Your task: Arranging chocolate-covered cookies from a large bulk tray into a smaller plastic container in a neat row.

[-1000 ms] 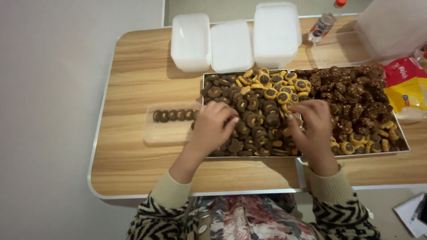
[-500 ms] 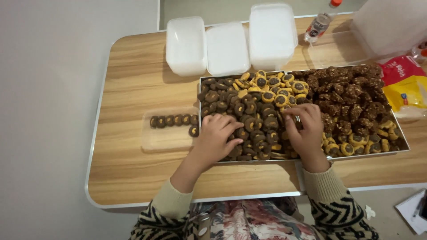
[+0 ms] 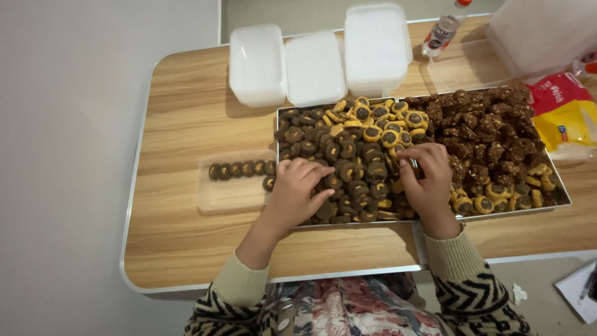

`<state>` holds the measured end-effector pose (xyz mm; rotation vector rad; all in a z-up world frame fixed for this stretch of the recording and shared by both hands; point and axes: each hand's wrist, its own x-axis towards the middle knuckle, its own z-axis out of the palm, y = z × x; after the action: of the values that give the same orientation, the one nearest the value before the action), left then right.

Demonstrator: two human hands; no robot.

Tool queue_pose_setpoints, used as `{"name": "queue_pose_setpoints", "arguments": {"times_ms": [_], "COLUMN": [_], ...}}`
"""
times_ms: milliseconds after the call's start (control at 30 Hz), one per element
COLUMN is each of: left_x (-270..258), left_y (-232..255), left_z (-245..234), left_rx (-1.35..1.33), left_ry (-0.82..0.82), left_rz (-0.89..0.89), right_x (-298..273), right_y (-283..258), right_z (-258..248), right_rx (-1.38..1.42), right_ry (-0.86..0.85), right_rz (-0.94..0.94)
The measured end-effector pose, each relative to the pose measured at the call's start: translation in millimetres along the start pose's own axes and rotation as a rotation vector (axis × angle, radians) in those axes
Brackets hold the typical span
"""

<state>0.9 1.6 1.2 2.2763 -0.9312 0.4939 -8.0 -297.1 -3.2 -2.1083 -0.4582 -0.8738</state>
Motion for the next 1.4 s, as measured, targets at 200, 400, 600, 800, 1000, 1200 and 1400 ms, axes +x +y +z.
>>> {"name": "queue_pose_setpoints", "arguments": {"times_ms": [200,400,600,800,1000,1200,1400], "left_x": [-2,0,1,1,2,-2,-4], "left_y": [0,10,14,15,13,4,2], "left_z": [7,9,8,6,8,14,18], "left_rx": [0.015,0.024,0.068,0.044,0.037,0.034,0.033], "left_ry": [0.022,0.011,0.020,-0.018,-0.016,0.032,0.053], "left_rz": [-0.025,-0.065,-0.089,-0.129,-0.120,-0.102,-0.056], "right_x": [0,-1,-3,-3,-2,-7,-7], "right_y": [-2,0,3,4,-1,14,11], "right_z": [1,2,2,3,2,2,2], "right_rx": [0.016,-0.008,-0.016,0.019,0.022,0.025,0.027], "right_ry": [0.004,-0.006,0.006,0.008,0.009,-0.034,-0.044], "right_rz": [0.024,0.028,0.038,0.045,0.048,-0.012,0.035]}}
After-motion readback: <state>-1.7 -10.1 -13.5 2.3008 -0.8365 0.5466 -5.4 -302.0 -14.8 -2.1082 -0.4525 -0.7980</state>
